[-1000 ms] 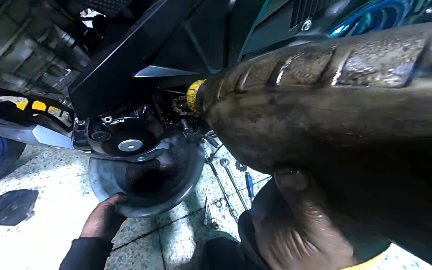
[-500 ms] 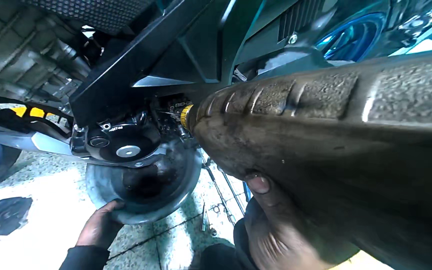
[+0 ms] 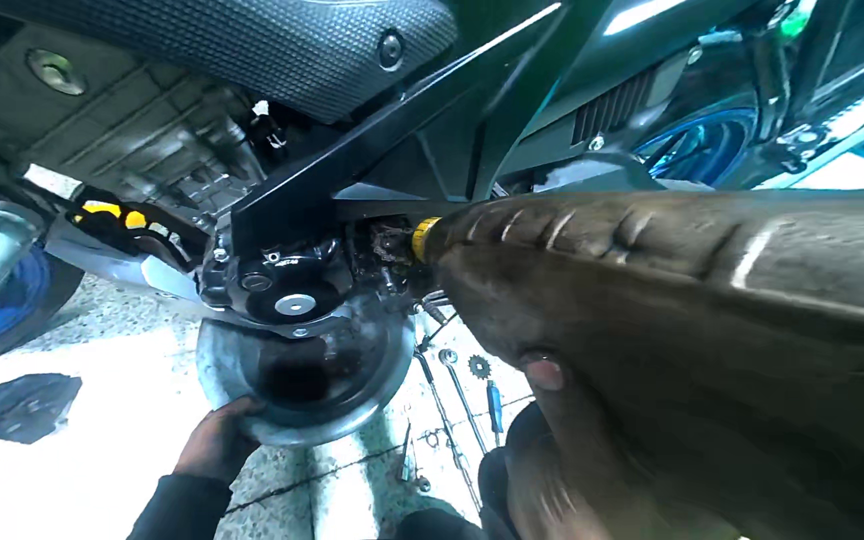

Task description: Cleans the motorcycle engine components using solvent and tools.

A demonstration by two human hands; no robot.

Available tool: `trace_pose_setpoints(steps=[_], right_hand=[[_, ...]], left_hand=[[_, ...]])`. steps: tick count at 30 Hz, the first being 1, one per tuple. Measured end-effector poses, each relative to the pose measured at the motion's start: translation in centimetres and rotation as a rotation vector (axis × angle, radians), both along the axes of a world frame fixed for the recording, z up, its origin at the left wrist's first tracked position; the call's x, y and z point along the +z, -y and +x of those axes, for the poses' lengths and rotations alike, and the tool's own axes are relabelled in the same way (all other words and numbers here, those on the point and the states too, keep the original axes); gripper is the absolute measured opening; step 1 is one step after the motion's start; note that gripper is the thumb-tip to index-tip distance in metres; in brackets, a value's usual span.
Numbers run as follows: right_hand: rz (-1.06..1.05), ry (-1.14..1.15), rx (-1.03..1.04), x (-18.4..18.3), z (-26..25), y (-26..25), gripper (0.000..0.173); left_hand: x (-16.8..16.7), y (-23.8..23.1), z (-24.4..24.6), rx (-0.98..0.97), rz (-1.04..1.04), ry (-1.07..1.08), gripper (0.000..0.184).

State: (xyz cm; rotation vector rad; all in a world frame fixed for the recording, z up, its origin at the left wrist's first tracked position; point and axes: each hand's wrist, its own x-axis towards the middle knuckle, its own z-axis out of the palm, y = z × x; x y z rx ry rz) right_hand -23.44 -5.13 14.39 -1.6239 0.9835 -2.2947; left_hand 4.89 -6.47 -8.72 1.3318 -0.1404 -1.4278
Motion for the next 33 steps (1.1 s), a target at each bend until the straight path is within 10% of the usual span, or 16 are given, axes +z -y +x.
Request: trace_pose_setpoints(steps=[11, 27, 33], right_hand=[[-0.132, 0.069, -0.104, -0.2, 0.6, -0.3, 0.072], [-0.096, 0.238, -0.22, -0.6, 3.4, -0.1, 0.05], [0.103, 0.436, -0.142, 4.7, 5.8, -0.1, 0.015]], left_hand=[[1.6, -0.1, -0.5, 0.013, 0.03, -0.003, 0.021], [2.2, -0.5, -0.5, -0.059, 0.022, 0.02, 0.018], [2.2, -0.6, -0.6, -0.051, 0.007, 0.006, 0.016]])
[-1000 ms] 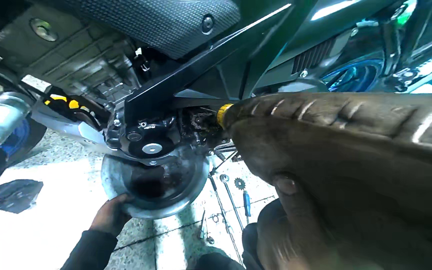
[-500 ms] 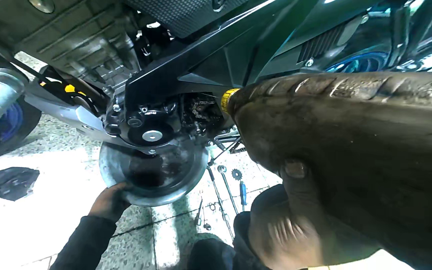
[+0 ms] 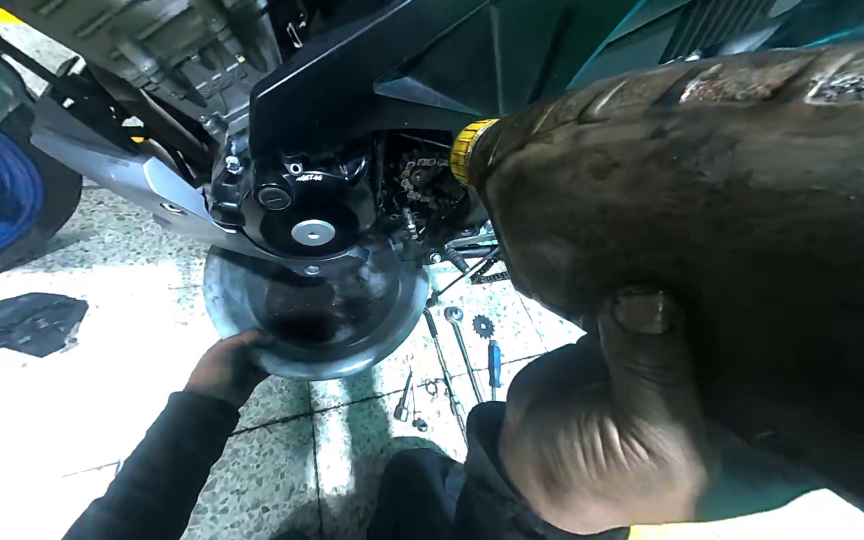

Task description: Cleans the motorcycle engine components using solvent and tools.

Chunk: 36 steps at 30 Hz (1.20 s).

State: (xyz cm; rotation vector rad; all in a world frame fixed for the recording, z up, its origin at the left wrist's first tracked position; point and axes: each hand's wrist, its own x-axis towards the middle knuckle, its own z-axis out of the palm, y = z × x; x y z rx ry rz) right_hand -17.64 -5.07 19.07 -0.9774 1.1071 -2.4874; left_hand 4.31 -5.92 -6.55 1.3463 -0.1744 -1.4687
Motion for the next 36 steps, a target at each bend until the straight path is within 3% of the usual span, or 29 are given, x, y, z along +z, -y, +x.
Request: trace_pose_setpoints(steps=[2, 4, 7, 11, 15, 18, 26, 29, 33, 36], right_hand=[[-0.153, -0.159, 0.073, -4.4, -2.4, -0.2, 0.037], [-0.167, -0.219, 0.081, -5.6, -3.5, -0.2, 0.051], [-0.137, -0.139, 0.07, -4.8, -3.1, -0.3, 0.041], [-0.099, 0.091, 0.251, -4.4, -3.3, 0.3, 0.023], [-0.083, 0.483, 0.5, -4.6, -4.7, 0.6, 0.037], [0.011, 0.742, 0.543, -5.6, -6.6, 0.6, 0.043], [0.041, 1.006, 0.601, -9.7, -13.6, -1.8, 0.04], [0.079, 1.045, 0.523, -11.3, -16.9, -3.8, 0.044], [0.305, 1.05, 0.3, -14.3, -21.8, -7.7, 0.039], [0.466, 1.015, 0.252, -17.7, -25.7, -11.3, 0.036]], left_hand=[[-0.1, 0.1, 0.1, 0.016, 0.016, -0.007, 0.019], [-0.3, 0.2, 0.3, 0.021, 0.039, -0.006, 0.021], [0.0, 0.4, 0.3, 0.01, 0.074, -0.006, 0.022], [-0.2, 0.5, 0.3, 0.008, 0.087, 0.014, 0.024], [-0.4, 0.3, 0.4, -0.019, 0.067, 0.019, 0.023], [0.3, 0.2, -0.1, -0.023, 0.075, 0.043, 0.016], [-0.8, -0.1, -0.1, -0.002, 0.022, -0.03, 0.017], [-1.0, -0.2, 0.0, -0.024, 0.003, -0.014, 0.017], [-0.6, -0.2, -0.4, 0.0, -0.002, 0.008, 0.019], [-0.6, -0.1, -0.5, 0.004, 0.005, 0.03, 0.02]])
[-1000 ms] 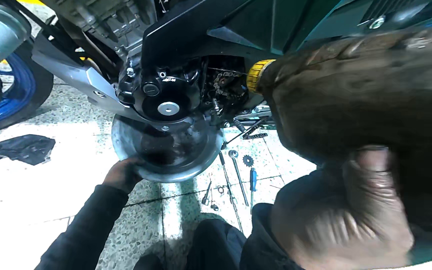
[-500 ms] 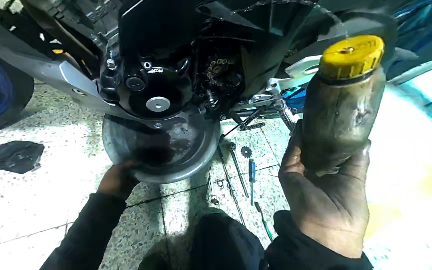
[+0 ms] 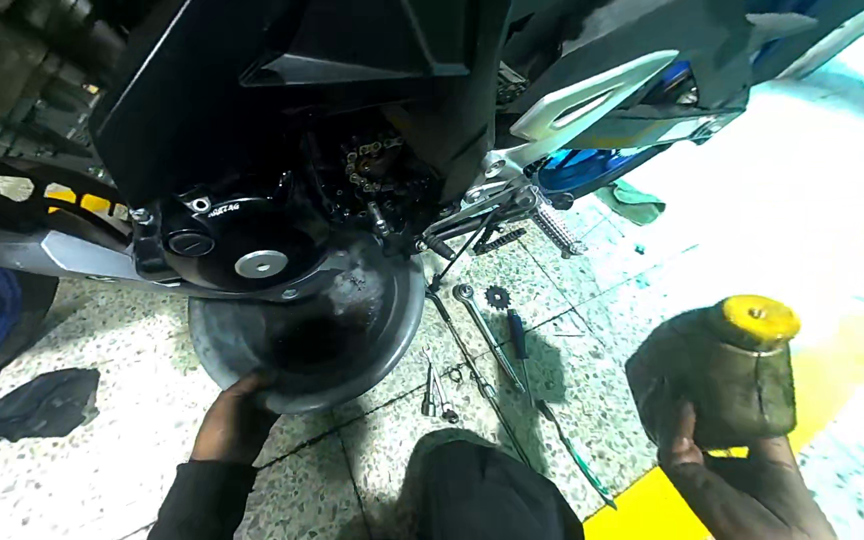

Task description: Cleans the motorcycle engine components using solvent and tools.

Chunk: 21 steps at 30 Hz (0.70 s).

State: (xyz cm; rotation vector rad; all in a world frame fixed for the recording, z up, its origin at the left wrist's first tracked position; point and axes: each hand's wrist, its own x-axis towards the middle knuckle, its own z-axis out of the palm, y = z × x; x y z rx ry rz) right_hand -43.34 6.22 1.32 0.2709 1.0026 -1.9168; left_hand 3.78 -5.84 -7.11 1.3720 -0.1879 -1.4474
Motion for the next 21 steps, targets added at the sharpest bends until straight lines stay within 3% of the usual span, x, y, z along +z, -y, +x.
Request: trace_pose_setpoints(steps=[5, 12, 21], right_hand=[[0.041, 0.011, -0.004, -6.8, -4.6, -4.8, 0.044], [-0.006, 0.219, -0.164, -14.7, -8.5, -8.1, 0.043], [-0.006, 0.223, -0.223, -15.7, -12.2, -10.4, 0.027]], left_hand=[[0.7, 0.3, -0.6, 0.038, 0.087, 0.05, 0.02], [0.7, 0.4, -0.8, 0.033, 0.115, 0.073, 0.017], [0.3, 0.2, -1.3, -0.018, 0.092, 0.129, 0.011]])
